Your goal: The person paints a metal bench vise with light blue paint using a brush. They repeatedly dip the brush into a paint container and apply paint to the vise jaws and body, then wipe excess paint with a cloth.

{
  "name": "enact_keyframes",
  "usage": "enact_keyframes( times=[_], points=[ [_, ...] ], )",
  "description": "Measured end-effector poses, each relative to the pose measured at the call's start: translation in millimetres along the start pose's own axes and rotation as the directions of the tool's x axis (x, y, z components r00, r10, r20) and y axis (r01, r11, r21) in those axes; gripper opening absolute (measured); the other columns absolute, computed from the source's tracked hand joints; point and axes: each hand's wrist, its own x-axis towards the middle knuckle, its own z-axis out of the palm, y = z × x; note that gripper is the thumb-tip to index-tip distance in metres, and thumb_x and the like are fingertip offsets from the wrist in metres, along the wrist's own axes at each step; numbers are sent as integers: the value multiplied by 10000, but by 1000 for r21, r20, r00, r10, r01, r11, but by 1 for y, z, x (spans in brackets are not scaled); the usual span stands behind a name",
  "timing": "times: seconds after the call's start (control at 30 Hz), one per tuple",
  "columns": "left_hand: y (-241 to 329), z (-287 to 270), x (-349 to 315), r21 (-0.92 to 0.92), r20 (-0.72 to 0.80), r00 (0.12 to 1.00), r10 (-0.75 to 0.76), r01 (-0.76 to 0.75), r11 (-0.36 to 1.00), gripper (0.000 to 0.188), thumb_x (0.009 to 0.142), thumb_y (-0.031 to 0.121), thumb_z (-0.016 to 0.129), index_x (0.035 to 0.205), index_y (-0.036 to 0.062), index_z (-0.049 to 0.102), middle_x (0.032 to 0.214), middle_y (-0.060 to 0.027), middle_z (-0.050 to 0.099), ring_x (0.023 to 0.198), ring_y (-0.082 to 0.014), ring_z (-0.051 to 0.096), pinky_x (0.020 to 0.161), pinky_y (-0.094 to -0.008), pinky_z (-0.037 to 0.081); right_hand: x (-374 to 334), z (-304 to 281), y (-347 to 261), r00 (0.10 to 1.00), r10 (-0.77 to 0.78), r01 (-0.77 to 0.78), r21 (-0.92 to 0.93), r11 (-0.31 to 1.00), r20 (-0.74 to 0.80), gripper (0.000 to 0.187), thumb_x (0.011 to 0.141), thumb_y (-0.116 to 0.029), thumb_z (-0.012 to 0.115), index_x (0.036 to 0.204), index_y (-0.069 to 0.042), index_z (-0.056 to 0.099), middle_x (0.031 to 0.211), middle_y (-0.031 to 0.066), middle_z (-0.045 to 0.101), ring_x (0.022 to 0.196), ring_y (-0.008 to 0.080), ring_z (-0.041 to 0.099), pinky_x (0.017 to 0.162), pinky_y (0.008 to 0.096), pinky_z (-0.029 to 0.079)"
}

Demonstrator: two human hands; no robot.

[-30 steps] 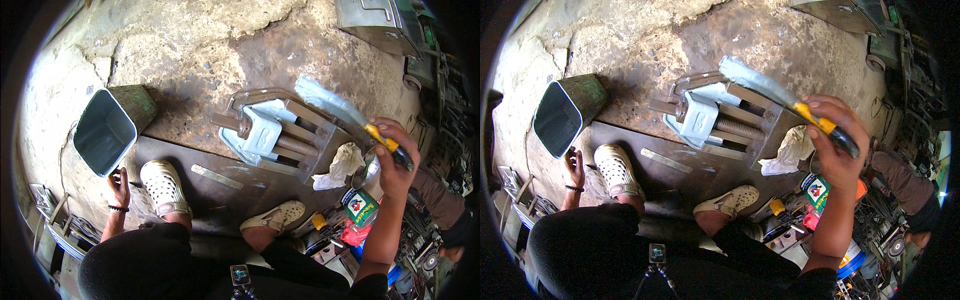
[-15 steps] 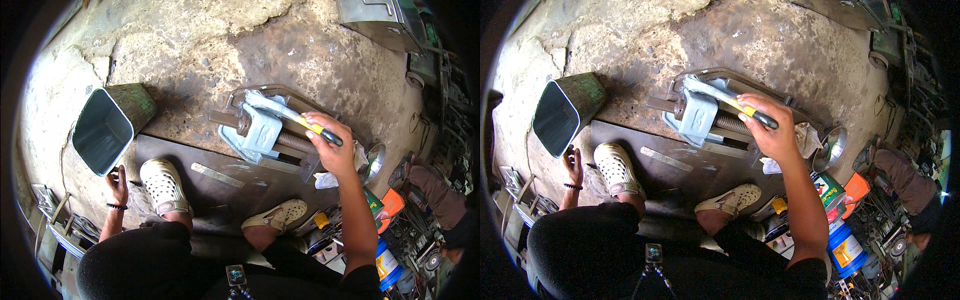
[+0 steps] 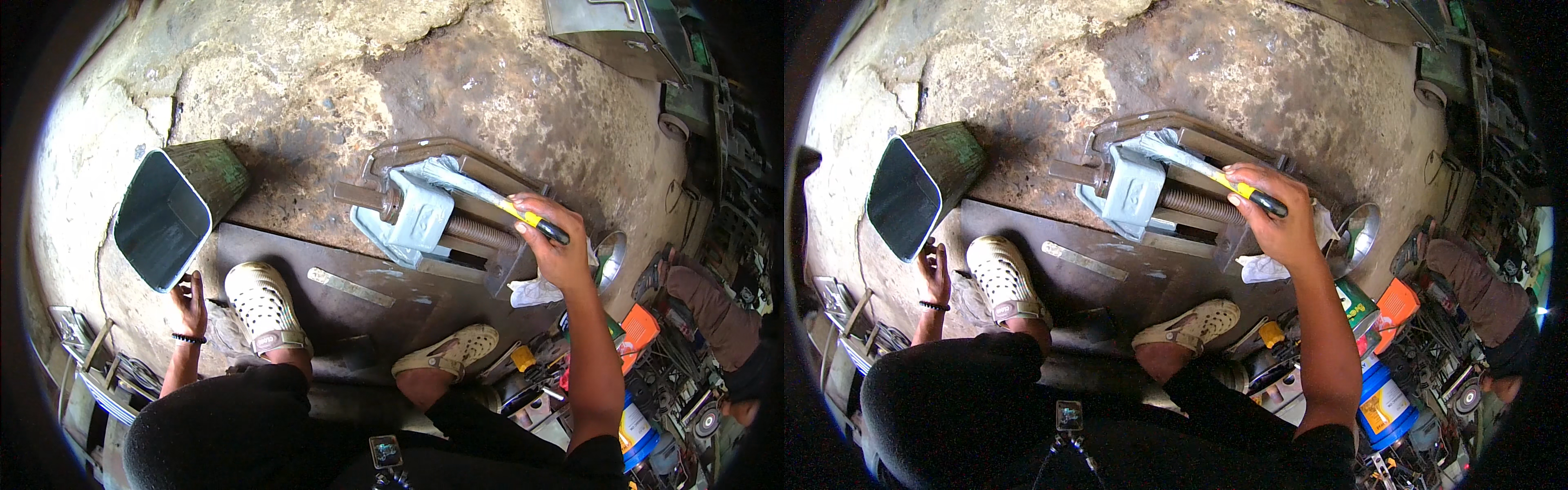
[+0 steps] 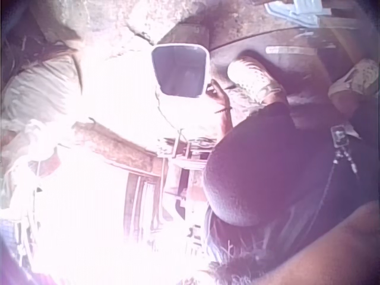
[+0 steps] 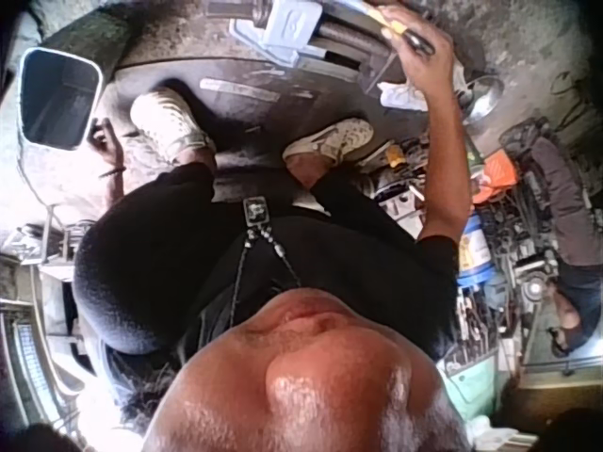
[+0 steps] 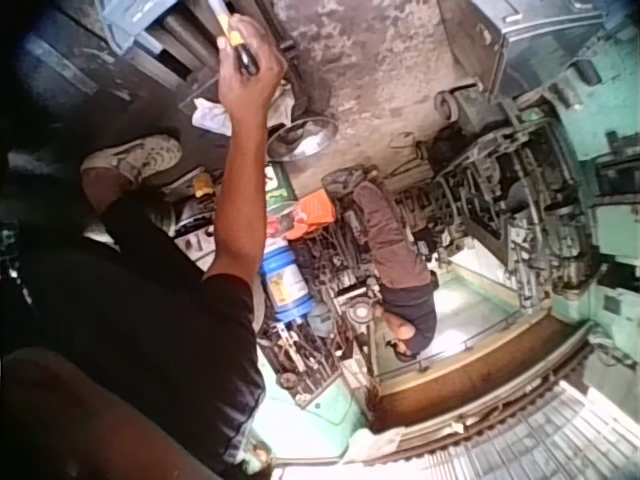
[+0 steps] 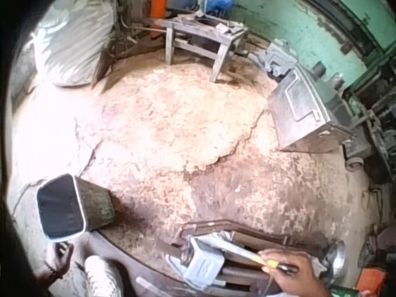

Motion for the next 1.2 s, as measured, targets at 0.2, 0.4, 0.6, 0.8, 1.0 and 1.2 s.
enact_keyframes(
  times=[0.2,0.4,0.6,0.8,1.0,1.2],
  points=[
    [6,1,0,17,-20,999,48,-48,999,300,967,273,663,1070,16,547,891,-78,581,650,-131,475,592,-309,418,-6,-3,1,1000,21,-21,-16,1000,-12,320,758,91,698,1069,18,690,1100,167,718,1058,259,690,957,359,507],
    [8,0,-1,31,-8,997,81,-81,996,284,967,254,661,1077,18,549,893,-78,588,661,-133,503,600,-297,426,-10,-9,2,999,39,-39,-22,999,-23,313,760,80,706,1065,13,694,1097,171,718,1061,272,688,963,366,505],
    [8,0,0,23,-8,999,52,-52,998,286,968,248,658,1115,20,570,908,-64,591,692,-125,494,612,-291,419,-19,-19,4,997,60,-62,-65,996,-39,293,765,64,707,1052,7,698,1093,175,718,1059,286,688,956,375,506],
    [14,-3,0,68,28,999,-15,13,998,300,971,250,646,1150,16,588,901,-50,597,700,-119,493,618,-288,417,-27,-30,1,997,69,-73,-135,988,-35,300,766,42,713,1062,-3,696,1092,166,719,1059,287,689,956,374,504],
    [7,1,1,36,23,999,26,-27,999,333,963,279,669,1122,8,557,925,-75,588,692,-142,489,613,-303,433,-31,-36,-12,998,61,-59,-277,959,-3,298,768,31,714,1061,-27,703,1098,148,719,1058,291,686,934,371,495],
    [-3,5,0,-29,6,1000,8,-8,1000,343,963,300,667,1118,16,551,947,-75,574,722,-143,471,646,-304,421,-35,-38,-34,998,60,-59,-347,936,-8,304,757,26,725,1053,-39,709,1101,145,718,1025,295,689,901,366,490]
  ],
)
